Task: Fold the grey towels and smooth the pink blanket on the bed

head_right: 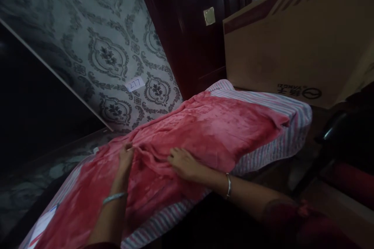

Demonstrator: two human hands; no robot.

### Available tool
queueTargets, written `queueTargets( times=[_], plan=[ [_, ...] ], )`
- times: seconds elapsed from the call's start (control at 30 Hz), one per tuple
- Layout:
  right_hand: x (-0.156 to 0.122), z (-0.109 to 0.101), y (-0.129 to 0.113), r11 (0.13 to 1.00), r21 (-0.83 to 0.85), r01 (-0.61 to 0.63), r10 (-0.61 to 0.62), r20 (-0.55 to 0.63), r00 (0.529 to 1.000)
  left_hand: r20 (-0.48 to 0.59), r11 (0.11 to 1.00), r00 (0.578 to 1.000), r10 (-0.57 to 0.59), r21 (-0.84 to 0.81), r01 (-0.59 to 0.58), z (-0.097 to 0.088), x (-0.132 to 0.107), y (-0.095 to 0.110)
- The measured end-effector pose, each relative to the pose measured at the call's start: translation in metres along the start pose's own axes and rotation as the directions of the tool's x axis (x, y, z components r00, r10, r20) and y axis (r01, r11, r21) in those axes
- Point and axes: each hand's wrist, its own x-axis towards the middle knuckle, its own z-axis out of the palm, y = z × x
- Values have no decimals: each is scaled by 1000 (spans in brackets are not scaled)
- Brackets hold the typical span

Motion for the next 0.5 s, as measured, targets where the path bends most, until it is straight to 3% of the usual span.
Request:
queueTargets(
  times=[0.1, 0.17, 0.27, 0.4, 0.5],
  plan=[
    [-10, 16, -10, 994, 94, -51, 50, 17, 999, -128, 988, 992, -9, 154, 29, 5, -65, 7],
    [-13, 7, -4, 971, 232, -64, 60, 20, 998, -55, 967, 995, 87, 246, -71, 17, -107, 20],
    [-24, -15, 19, 908, 409, -94, 130, -61, 990, 119, 897, 953, 278, 323, -302, 39, -157, 39],
    [-61, -29, 42, 884, 423, -198, 318, -233, 919, 305, 805, 886, 348, 387, -450, 59, -180, 55],
    [-92, -28, 41, 890, 400, -222, 341, -258, 904, 377, 767, 857, 351, 409, -494, 66, -179, 68]
  ],
)
